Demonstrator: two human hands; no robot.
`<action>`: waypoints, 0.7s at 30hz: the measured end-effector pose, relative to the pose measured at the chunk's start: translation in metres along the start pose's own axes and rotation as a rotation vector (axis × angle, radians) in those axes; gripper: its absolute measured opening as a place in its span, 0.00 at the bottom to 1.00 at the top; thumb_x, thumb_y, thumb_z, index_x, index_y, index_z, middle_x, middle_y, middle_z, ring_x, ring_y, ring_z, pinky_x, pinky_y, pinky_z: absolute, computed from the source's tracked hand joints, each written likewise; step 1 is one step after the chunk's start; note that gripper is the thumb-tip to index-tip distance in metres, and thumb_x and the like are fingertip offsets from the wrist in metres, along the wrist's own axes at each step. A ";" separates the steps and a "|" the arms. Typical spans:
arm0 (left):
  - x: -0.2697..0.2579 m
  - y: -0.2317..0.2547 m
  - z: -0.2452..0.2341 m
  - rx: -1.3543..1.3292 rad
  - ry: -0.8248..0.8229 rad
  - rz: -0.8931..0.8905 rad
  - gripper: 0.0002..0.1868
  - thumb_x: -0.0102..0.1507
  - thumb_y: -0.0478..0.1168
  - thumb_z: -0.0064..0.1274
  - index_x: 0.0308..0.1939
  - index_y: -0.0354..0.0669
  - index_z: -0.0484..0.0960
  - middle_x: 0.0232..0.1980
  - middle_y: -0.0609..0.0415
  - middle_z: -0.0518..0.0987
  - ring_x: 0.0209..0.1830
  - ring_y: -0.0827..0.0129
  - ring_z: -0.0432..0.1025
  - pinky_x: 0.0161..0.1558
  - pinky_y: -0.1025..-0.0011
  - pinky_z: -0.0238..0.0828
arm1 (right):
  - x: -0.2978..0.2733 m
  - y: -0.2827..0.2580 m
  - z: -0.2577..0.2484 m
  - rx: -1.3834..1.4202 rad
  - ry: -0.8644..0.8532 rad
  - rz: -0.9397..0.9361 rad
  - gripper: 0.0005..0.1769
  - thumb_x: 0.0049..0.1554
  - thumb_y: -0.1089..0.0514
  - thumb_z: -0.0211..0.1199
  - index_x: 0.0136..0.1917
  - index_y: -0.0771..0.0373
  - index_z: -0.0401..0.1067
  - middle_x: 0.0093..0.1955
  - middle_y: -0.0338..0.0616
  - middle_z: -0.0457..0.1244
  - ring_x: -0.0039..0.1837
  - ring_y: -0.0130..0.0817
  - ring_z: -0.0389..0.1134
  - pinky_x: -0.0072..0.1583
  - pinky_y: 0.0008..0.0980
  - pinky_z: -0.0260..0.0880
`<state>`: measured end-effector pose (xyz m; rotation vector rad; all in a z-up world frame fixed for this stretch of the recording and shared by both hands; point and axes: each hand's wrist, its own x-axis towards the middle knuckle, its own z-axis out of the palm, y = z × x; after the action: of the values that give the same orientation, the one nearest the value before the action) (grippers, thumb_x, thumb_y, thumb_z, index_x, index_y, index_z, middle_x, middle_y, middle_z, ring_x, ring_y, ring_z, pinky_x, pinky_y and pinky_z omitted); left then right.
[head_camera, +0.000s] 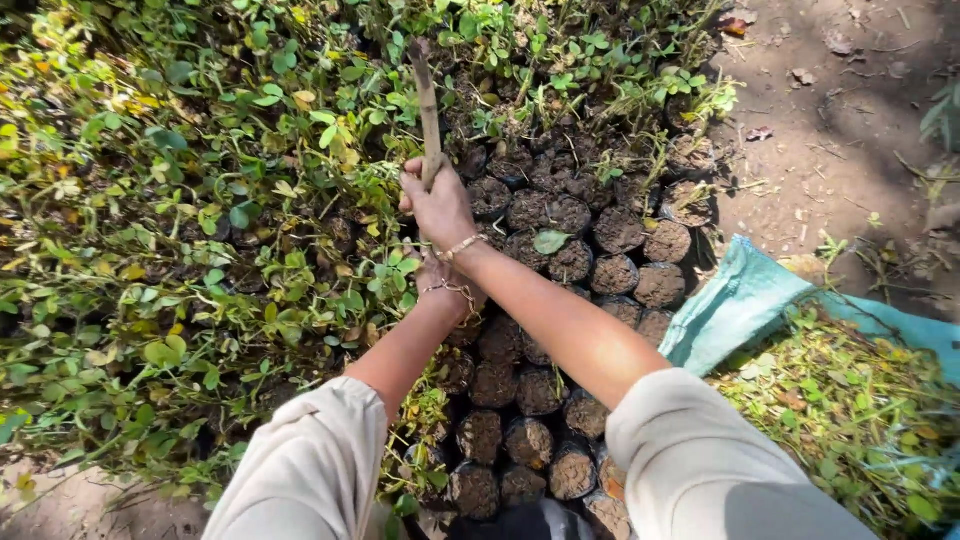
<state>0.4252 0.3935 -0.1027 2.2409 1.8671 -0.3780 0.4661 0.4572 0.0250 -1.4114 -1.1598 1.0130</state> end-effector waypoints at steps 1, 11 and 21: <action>-0.007 0.006 -0.005 0.020 -0.022 0.028 0.25 0.65 0.57 0.41 0.53 0.43 0.80 0.54 0.44 0.77 0.61 0.48 0.69 0.53 0.48 0.65 | -0.001 -0.001 0.005 0.113 0.093 0.001 0.09 0.59 0.51 0.62 0.47 0.57 0.70 0.36 0.46 0.66 0.47 0.42 0.71 0.53 0.42 0.70; -0.003 -0.004 -0.062 0.287 -0.109 0.214 0.39 0.71 0.60 0.18 0.77 0.39 0.59 0.79 0.39 0.58 0.81 0.46 0.48 0.75 0.43 0.39 | 0.008 0.005 -0.008 0.041 -0.073 -0.060 0.22 0.59 0.43 0.63 0.32 0.60 0.72 0.26 0.41 0.63 0.33 0.32 0.64 0.40 0.33 0.64; 0.021 -0.004 -0.022 0.010 -0.110 0.006 0.66 0.50 0.89 0.32 0.75 0.42 0.51 0.72 0.30 0.60 0.78 0.33 0.45 0.68 0.33 0.48 | -0.001 -0.037 -0.032 0.055 -0.348 -0.169 0.21 0.59 0.54 0.61 0.25 0.59 0.70 0.20 0.37 0.57 0.26 0.24 0.54 0.34 0.25 0.55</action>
<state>0.4259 0.4206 -0.0882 2.1845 1.8068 -0.5003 0.4923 0.4515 0.0659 -1.0994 -1.4645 1.1889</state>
